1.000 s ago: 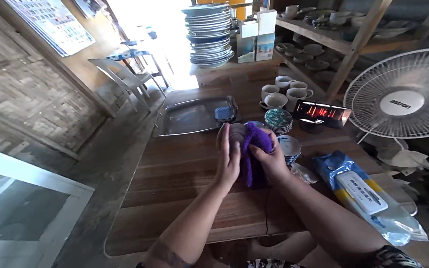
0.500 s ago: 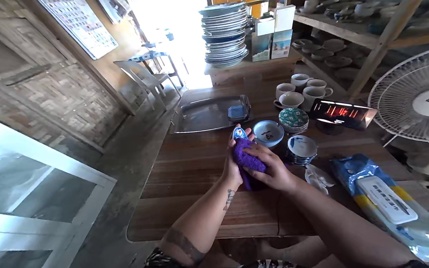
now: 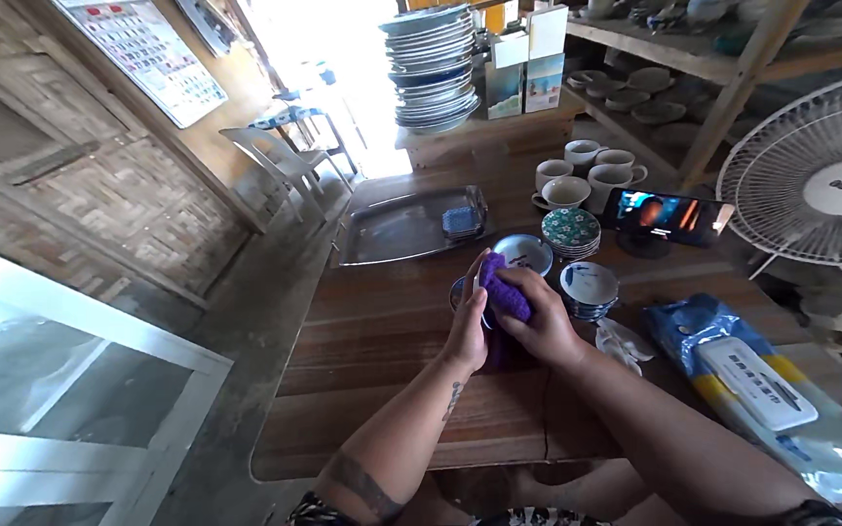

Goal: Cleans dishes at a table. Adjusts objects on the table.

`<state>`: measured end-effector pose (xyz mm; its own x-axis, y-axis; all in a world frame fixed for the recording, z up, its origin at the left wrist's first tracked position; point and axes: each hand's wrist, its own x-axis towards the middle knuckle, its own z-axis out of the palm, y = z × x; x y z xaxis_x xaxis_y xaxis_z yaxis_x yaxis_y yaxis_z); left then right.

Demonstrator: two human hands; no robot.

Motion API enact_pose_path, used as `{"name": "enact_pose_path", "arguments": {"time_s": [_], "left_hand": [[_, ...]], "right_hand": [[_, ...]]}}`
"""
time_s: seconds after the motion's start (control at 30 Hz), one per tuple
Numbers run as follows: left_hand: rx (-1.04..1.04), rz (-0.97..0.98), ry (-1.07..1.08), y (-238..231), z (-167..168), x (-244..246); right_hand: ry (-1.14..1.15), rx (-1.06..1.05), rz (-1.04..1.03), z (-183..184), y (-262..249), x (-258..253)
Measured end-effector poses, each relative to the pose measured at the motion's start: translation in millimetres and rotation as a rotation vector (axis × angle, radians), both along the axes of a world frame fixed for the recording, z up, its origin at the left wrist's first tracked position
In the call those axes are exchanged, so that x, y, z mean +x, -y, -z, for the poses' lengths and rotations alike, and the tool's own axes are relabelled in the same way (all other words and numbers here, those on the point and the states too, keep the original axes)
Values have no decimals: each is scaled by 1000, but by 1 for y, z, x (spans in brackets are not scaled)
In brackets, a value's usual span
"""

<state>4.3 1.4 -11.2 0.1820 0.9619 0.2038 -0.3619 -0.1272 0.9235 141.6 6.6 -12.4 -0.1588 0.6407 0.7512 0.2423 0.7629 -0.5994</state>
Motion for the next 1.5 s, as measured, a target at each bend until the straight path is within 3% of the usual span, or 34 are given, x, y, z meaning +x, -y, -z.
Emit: {"name": "enact_pose_path", "arguments": {"time_s": [0.1,0.17,0.3,0.43,0.6,0.73,0.87,1.0,1.1,1.27,1.4,1.5], "left_hand": [[115,-41,-83,-8,1,-8],[125,-81,-22,-11,1,-9],[187,-90,63,-15,8,-7],[126,-40,46,-3,5,1],[84,-35,-50,-1,4,-1],[149,-93,-36,-11,3,-8],[197,-92,16,-14,5,-8],[108,-54,-63,-4,7,2],[71,-24,-72,0,5,3],[154,-62,-10,-10,5,-6],[204,-134,46,-15,6,-8],[218,-109,-16,-11,12,-3]], "right_hand": [[10,-84,-183,1,1,-1],[108,-130,-193,0,0,-1],[232,-218,49,-6,0,-1],[125,-65,216,-6,-3,2],[8,0,-108,-2,0,1],[154,-105,-252,-5,-2,5],[265,-217,19,-11,0,3],[127,-71,205,-7,-3,3],[36,17,49,-4,-2,3],[101,-82,-277,-7,2,6],[252,-154,-77,-10,3,2],[196,-140,131,-8,1,-1]]}}
